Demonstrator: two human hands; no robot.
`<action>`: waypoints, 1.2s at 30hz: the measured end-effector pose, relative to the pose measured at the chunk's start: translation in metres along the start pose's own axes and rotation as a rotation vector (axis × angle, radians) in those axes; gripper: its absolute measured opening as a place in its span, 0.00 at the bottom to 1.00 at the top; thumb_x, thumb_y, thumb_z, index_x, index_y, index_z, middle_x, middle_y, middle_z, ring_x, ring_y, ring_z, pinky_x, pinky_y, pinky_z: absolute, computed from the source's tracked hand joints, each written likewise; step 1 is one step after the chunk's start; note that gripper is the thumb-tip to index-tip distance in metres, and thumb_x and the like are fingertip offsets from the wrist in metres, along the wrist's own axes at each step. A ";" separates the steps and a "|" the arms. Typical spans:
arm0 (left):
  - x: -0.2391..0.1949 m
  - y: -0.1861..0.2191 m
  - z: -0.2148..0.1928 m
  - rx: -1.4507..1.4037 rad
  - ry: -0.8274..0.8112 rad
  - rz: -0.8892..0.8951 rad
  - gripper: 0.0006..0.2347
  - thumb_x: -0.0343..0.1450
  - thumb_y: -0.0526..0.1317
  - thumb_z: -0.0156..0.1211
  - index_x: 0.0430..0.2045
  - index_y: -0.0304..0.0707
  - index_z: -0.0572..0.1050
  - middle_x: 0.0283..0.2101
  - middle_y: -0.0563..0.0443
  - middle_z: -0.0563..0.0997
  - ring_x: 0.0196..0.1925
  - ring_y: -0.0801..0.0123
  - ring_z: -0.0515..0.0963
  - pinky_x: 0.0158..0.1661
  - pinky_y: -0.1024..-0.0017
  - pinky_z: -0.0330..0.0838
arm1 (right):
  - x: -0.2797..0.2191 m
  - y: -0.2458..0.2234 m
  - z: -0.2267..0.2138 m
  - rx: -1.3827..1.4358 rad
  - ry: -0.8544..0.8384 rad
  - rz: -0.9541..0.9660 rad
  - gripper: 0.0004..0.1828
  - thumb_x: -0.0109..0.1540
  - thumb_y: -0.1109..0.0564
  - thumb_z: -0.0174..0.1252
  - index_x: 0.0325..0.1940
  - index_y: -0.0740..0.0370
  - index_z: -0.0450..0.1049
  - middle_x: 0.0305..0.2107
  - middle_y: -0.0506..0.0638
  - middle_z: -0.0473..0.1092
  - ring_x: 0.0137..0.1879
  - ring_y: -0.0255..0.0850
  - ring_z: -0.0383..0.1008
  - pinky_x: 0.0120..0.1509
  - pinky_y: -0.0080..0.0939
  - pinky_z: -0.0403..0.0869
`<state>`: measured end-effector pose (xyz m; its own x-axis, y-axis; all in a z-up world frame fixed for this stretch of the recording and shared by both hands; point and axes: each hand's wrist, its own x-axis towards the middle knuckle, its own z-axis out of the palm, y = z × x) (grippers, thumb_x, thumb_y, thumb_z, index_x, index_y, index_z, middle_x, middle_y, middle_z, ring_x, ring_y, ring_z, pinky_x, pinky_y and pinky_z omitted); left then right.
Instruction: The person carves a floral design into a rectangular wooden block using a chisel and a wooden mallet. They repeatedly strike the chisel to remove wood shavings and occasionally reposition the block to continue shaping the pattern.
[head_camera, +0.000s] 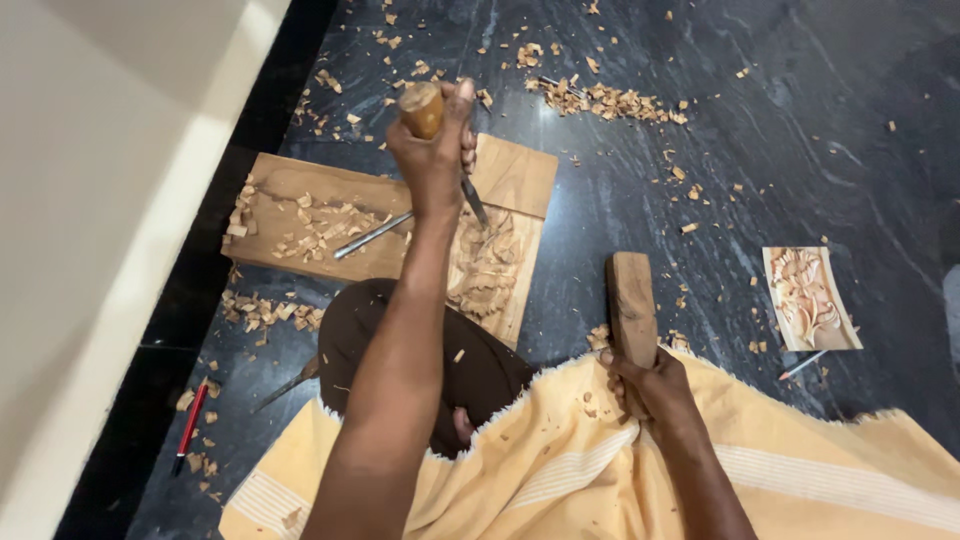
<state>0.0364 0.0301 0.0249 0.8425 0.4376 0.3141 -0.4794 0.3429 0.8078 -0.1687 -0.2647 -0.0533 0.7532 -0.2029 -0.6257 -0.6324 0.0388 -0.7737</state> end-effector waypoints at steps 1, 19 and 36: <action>0.000 -0.001 -0.002 0.015 0.011 0.006 0.07 0.71 0.39 0.68 0.35 0.35 0.78 0.22 0.54 0.78 0.16 0.80 0.74 0.15 0.80 0.69 | 0.000 0.000 0.001 0.000 -0.001 -0.004 0.17 0.53 0.61 0.69 0.41 0.70 0.74 0.21 0.52 0.70 0.22 0.38 0.67 0.22 0.39 0.65; -0.124 0.202 -0.185 1.608 0.073 -0.221 0.19 0.62 0.35 0.70 0.46 0.35 0.74 0.43 0.36 0.83 0.44 0.44 0.82 0.46 0.53 0.76 | 0.045 0.031 -0.014 -0.195 -0.025 -0.058 0.12 0.58 0.62 0.67 0.42 0.71 0.76 0.25 0.56 0.71 0.24 0.42 0.69 0.23 0.48 0.69; -0.192 0.165 -0.242 1.780 -0.298 -0.354 0.18 0.64 0.33 0.61 0.48 0.30 0.74 0.48 0.28 0.78 0.54 0.40 0.77 0.52 0.51 0.73 | 0.021 0.021 -0.008 -0.134 -0.022 -0.093 0.15 0.55 0.60 0.69 0.39 0.70 0.71 0.18 0.54 0.68 0.16 0.40 0.62 0.18 0.42 0.60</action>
<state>-0.2639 0.2036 -0.0232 0.9394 0.3374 -0.0607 0.3399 -0.8935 0.2934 -0.1678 -0.2761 -0.0823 0.8124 -0.1777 -0.5553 -0.5772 -0.1101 -0.8092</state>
